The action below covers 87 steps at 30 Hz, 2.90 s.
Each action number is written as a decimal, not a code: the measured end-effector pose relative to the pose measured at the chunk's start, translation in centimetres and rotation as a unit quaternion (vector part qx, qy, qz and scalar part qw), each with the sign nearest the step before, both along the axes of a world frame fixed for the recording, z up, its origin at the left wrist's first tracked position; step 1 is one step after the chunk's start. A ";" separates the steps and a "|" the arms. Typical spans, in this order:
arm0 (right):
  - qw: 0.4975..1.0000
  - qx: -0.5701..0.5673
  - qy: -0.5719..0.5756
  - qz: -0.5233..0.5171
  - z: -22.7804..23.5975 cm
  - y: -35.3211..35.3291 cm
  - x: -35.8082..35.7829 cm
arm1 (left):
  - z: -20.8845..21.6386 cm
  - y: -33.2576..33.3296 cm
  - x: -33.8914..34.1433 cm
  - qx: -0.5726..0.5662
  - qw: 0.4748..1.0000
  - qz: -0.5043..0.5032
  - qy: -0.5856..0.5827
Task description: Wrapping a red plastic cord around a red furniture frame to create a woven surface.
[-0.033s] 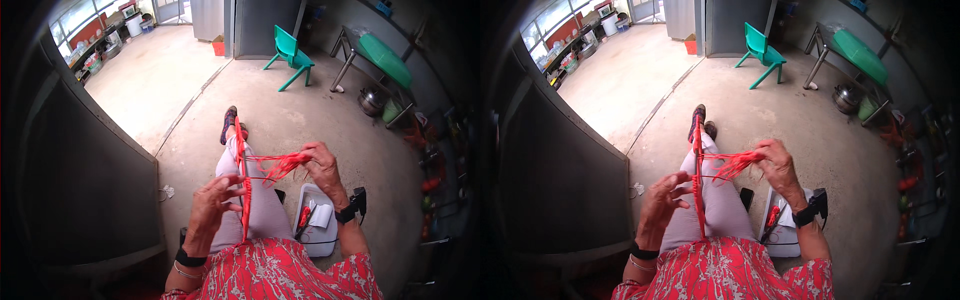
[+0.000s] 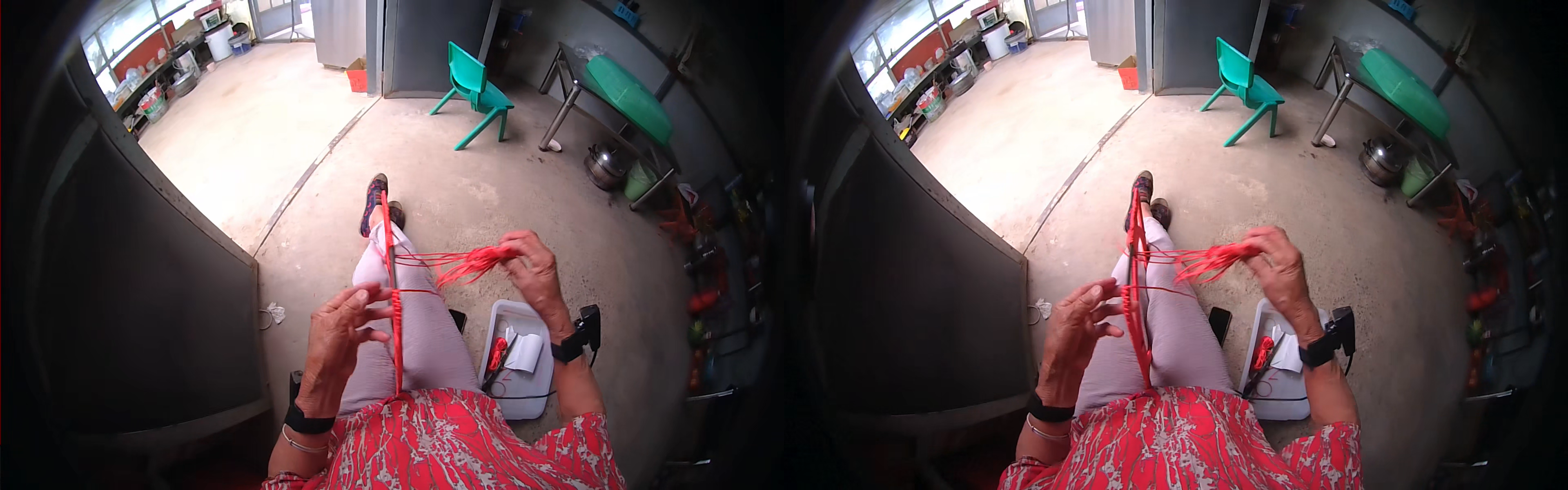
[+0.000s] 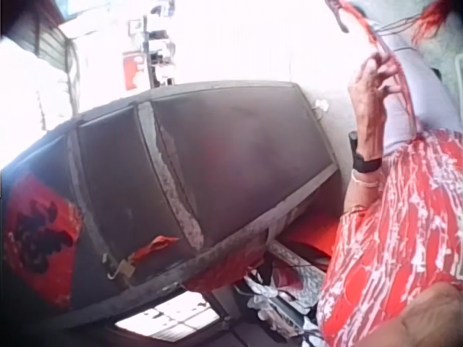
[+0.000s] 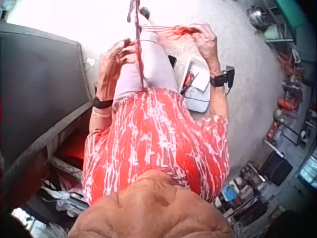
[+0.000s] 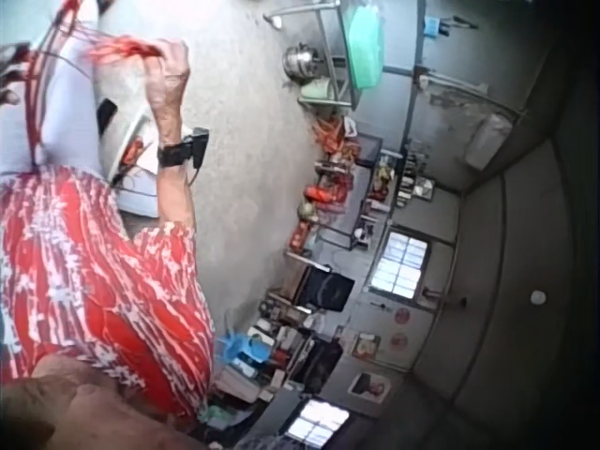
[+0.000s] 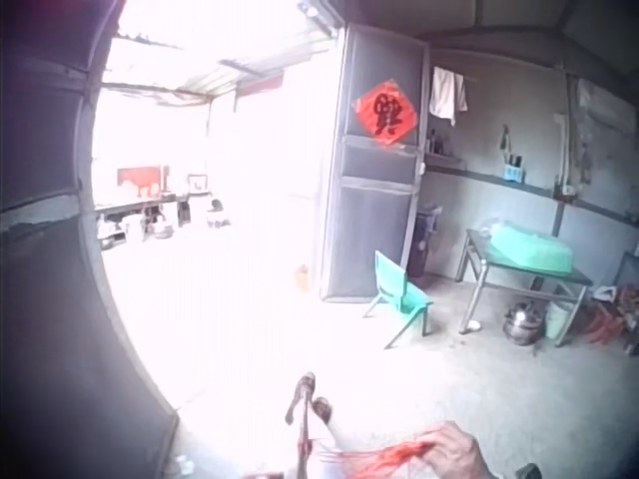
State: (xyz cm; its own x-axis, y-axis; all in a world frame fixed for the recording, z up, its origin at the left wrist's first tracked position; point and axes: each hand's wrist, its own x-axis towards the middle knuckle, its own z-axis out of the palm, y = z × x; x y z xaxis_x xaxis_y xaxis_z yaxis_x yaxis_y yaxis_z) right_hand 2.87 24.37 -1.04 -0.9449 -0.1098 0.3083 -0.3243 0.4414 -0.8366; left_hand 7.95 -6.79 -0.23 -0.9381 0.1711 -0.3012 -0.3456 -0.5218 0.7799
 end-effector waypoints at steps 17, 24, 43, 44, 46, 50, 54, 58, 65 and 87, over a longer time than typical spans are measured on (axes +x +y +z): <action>0.637 -0.240 -0.124 -0.722 -9.5 38.4 37.6 | -2.2 1.2 -1.5 0.291 0.946 -0.123 -0.080; 0.707 -0.582 -0.312 -0.251 -13.8 10.7 17.4 | -1.5 1.3 -1.8 0.262 0.952 -0.137 -0.080; 0.889 -0.405 -0.167 0.132 8.2 -2.6 7.6 | -1.8 3.9 -1.0 0.215 0.963 -0.157 -0.039; 0.890 -0.400 -0.159 0.153 8.8 -2.9 6.6 | -1.7 4.1 -1.1 0.220 0.962 -0.159 -0.036; 0.922 -0.375 -0.089 0.018 8.0 -3.2 6.1 | -1.4 4.4 -1.1 0.196 0.966 -0.165 -0.032; 0.883 -0.427 -0.127 0.152 11.0 -4.5 1.0 | -1.3 4.2 -0.8 0.191 0.971 -0.142 -0.018; 0.871 -0.435 -0.151 0.169 12.9 -5.8 -0.3 | -1.2 4.3 -0.6 0.178 0.975 -0.136 -0.002; 0.813 -0.448 -0.152 0.340 13.8 -9.6 0.9 | -1.8 4.8 -0.7 0.170 0.977 -0.131 -0.010; 0.806 -0.313 -0.293 0.409 16.2 -16.8 1.8 | -3.1 4.8 1.3 0.195 0.976 -0.080 0.056; 0.986 -0.057 -0.090 0.130 17.2 1.7 -3.4 | 1.3 3.1 -2.7 -0.154 0.964 0.099 0.194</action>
State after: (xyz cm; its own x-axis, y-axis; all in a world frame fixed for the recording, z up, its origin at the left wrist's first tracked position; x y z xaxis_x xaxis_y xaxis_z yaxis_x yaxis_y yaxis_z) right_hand -0.57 26.11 16.13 -0.9300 -0.3298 0.1626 -0.2559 0.2627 -0.9303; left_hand 5.23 -3.65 1.06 -0.9954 -0.0645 0.0713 0.0862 -0.2710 0.9587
